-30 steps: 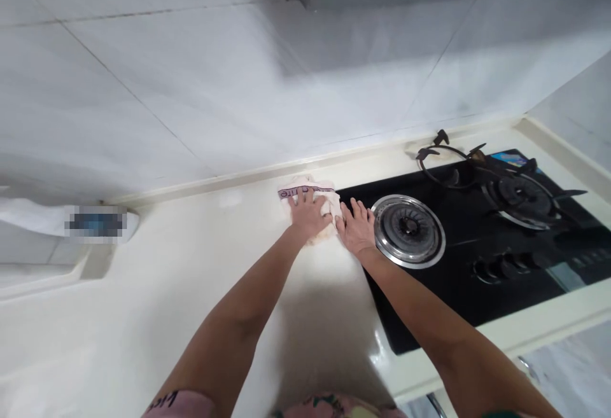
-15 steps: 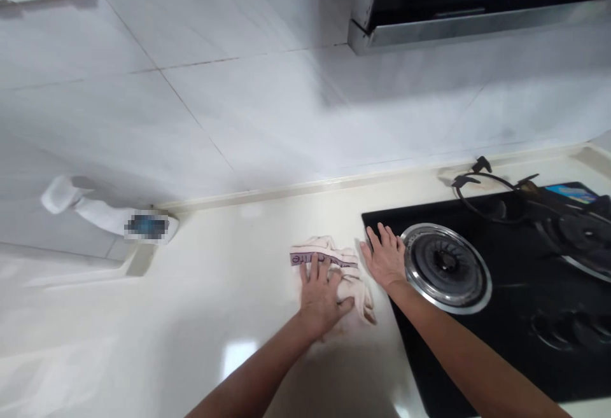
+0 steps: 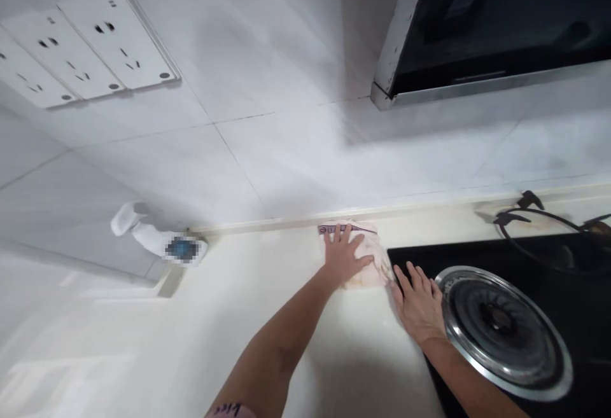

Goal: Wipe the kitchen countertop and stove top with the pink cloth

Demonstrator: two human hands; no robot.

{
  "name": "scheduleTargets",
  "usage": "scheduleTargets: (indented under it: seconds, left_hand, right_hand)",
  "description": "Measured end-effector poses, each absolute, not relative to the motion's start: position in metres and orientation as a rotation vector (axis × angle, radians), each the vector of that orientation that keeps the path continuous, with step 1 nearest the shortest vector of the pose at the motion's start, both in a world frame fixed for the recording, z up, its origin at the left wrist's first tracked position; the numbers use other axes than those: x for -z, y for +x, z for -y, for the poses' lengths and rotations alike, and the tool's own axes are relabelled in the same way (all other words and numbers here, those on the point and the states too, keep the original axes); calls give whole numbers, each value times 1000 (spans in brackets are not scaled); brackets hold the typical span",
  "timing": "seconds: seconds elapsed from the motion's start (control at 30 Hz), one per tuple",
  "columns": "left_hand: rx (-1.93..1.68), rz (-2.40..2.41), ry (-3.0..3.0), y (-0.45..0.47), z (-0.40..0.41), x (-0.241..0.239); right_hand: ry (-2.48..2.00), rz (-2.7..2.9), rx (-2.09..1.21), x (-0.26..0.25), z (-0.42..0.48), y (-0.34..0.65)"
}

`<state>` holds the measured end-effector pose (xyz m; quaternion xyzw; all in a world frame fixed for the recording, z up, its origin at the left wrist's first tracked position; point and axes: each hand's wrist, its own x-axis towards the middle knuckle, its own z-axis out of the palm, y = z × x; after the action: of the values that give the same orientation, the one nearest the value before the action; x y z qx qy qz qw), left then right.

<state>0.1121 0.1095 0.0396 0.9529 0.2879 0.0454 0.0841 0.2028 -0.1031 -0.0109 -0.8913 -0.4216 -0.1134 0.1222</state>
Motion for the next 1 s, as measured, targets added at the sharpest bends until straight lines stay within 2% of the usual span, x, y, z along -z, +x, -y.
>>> scheduleTargets:
  seconds: [0.17, 0.43, 0.6, 0.8, 1.0]
  left_hand:
    - [-102, -1006, 2860, 58, -141, -45]
    - [-47, -1636, 2628, -63, -193, -63]
    - [-50, -1895, 2465, -92, -196, -67]
    - [-75, -1804, 2510, -59, -129, -55]
    - [-278, -1081, 2813, -47, 11, -24]
  right_hand:
    - [-2628, 1218, 308, 7, 102, 201]
    - [-2659, 1198, 236, 3, 100, 199]
    - [-2701, 1206, 211, 3, 99, 198]
    - [-2708, 1219, 231, 11, 99, 200]
    - [-2683, 1217, 237, 8, 100, 200]
